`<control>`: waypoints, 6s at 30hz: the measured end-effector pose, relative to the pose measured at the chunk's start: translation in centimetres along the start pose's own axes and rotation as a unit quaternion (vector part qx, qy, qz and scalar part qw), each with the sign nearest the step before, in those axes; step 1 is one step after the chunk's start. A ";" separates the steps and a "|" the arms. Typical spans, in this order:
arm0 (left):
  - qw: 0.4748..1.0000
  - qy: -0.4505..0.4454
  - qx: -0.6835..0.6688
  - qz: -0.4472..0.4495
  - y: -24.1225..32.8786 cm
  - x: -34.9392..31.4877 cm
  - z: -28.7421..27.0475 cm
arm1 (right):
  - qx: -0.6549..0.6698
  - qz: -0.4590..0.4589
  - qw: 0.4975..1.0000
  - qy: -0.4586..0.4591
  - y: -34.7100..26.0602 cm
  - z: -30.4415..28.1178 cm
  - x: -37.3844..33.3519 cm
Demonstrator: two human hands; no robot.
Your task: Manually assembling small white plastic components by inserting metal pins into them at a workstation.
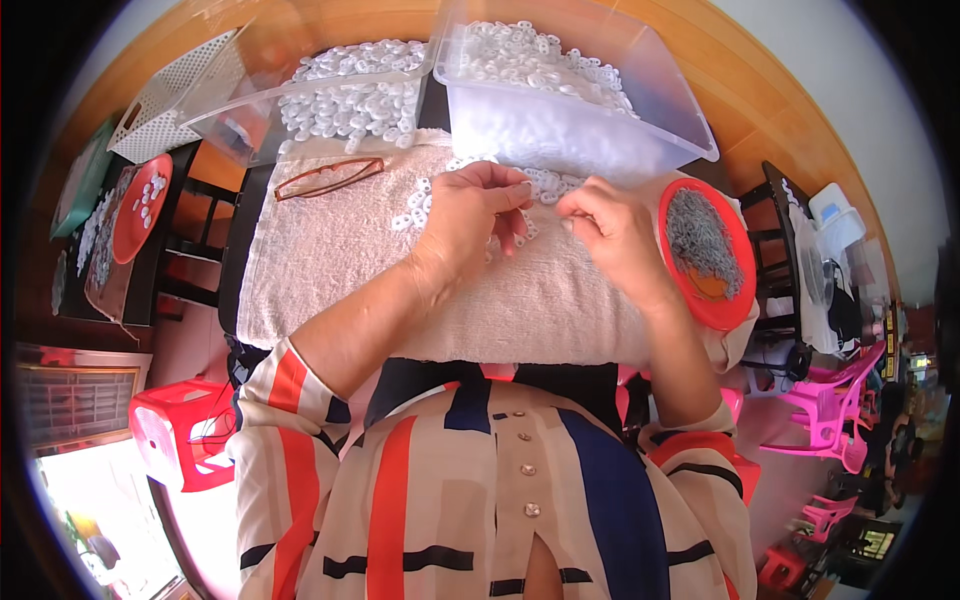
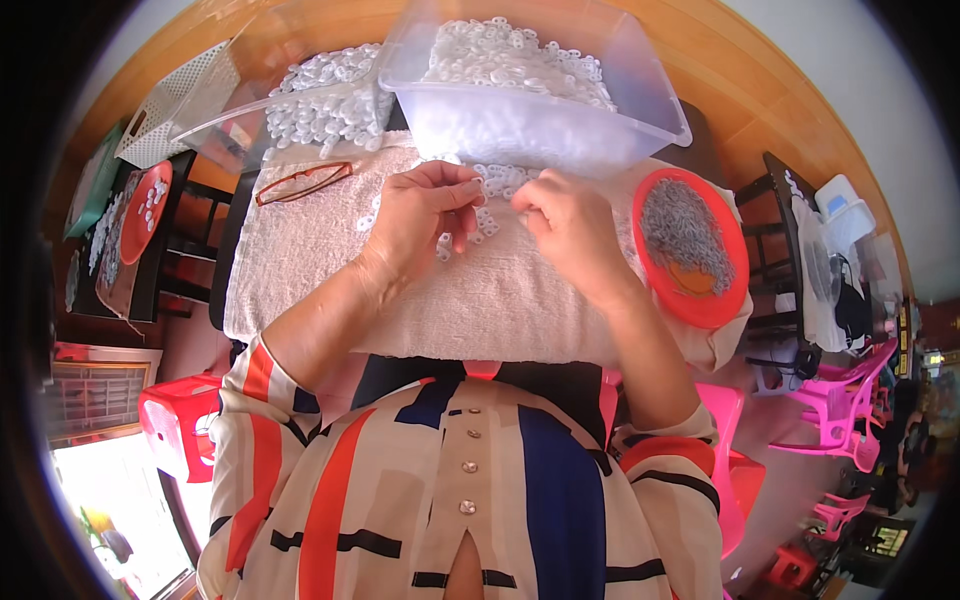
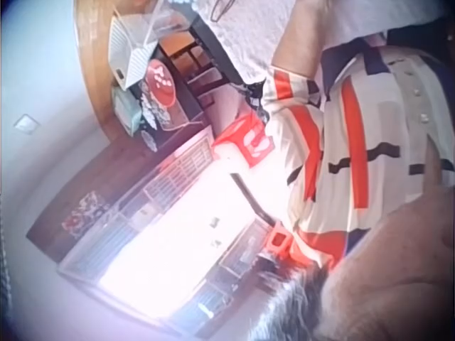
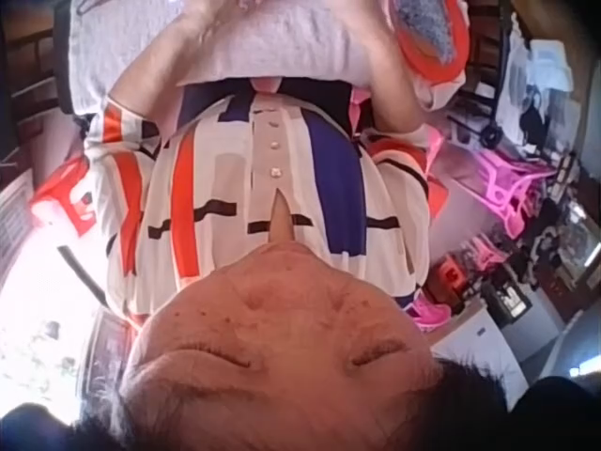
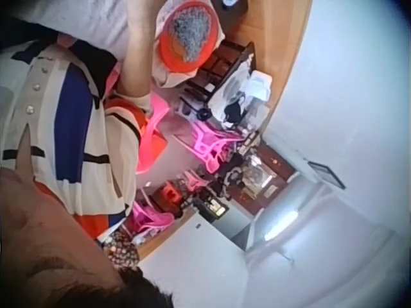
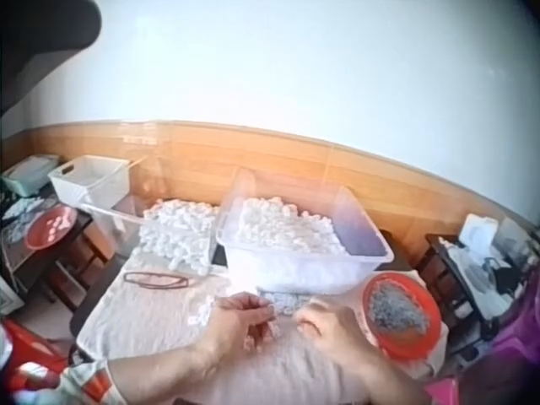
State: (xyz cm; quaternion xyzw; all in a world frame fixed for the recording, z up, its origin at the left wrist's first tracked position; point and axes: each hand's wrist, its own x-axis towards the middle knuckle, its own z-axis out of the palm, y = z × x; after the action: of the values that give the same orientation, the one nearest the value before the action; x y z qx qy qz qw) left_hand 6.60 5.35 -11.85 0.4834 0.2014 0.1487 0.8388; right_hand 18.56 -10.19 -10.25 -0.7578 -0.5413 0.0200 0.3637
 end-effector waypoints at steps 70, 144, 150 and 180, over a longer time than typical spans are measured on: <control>0.996 -0.071 0.045 0.034 0.0 -0.4 0.2 | -0.006 -0.071 0.997 0.037 -1.8 0.5 1.0; 0.995 0.082 0.048 0.040 -0.4 -1.0 1.1 | 0.183 0.013 0.973 0.137 -0.8 5.7 0.2; 0.998 0.058 0.010 0.004 0.2 -0.7 0.5 | 0.258 0.045 0.958 0.117 -0.2 4.9 0.4; 0.997 0.049 0.020 0.058 2.2 0.7 -1.8 | -0.035 0.028 0.998 -0.040 2.2 1.4 1.9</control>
State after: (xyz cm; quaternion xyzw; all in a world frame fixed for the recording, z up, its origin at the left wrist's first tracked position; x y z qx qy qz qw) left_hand 6.29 8.09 -10.85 0.5030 0.2167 0.2169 0.8081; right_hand 20.57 -8.14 -11.88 -0.7832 -0.5345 0.0413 0.3149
